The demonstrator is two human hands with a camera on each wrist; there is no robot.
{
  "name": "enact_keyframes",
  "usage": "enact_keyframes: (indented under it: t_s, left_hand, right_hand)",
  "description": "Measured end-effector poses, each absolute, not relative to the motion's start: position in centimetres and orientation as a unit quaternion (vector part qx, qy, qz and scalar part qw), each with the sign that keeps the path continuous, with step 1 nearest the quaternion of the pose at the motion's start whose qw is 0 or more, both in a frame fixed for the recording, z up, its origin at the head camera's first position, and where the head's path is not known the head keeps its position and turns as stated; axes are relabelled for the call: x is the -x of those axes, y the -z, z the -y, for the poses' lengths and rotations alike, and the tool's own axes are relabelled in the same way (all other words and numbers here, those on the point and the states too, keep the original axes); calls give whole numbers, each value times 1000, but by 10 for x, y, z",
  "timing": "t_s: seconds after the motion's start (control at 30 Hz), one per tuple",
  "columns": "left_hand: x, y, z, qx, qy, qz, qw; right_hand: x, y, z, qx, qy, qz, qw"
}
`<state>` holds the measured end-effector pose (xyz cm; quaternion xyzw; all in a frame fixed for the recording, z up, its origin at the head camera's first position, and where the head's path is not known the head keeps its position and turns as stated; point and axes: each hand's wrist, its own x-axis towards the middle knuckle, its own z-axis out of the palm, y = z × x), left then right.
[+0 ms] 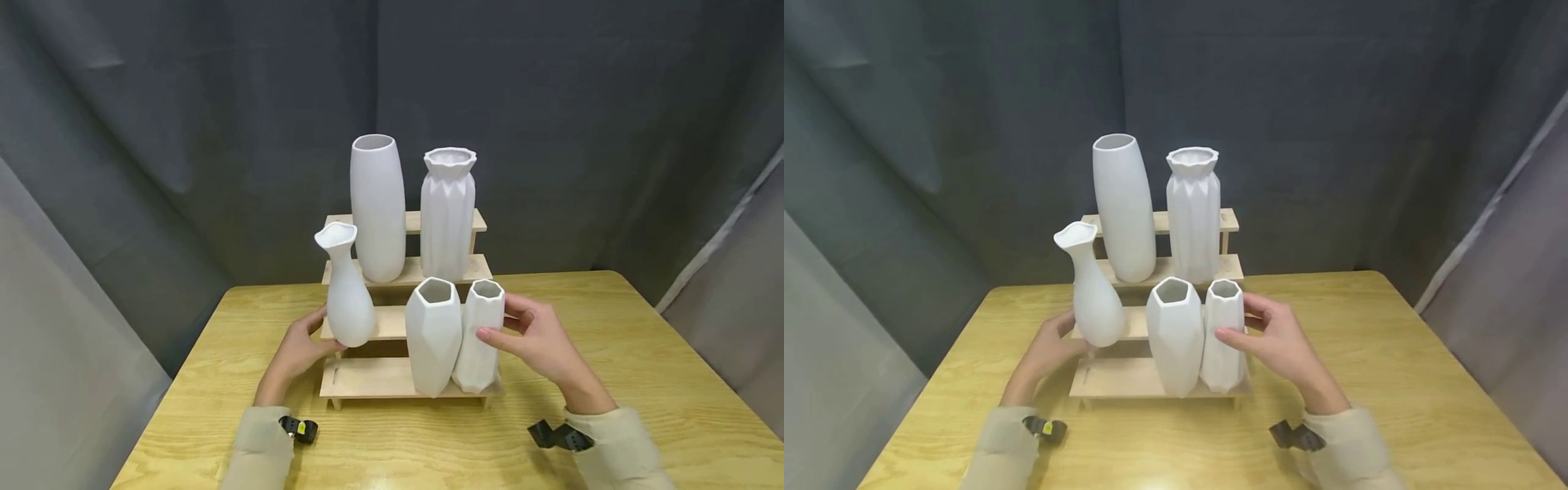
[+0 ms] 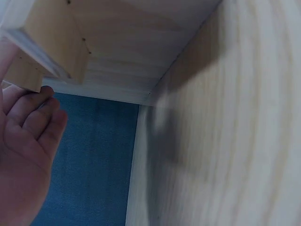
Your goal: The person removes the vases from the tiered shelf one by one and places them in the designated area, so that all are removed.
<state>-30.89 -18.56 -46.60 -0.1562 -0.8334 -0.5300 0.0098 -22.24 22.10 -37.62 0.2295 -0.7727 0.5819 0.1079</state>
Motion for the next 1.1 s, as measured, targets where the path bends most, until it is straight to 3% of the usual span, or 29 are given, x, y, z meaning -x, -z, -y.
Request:
enact_keyframes:
  t_s: [0.63,0.93,1.1]
  left_hand:
    - [308,467,183,149,533,833,18]
    - [289,440,176,156,535,830,1]
    - [298,454,179,153,534,831,4]
  right_hand:
    - [218,369,-225,-207,-590,769,132]
    - [213,361,-231,-200,-589,771,137]
    - [209,358,-237,-191,-595,769,136]
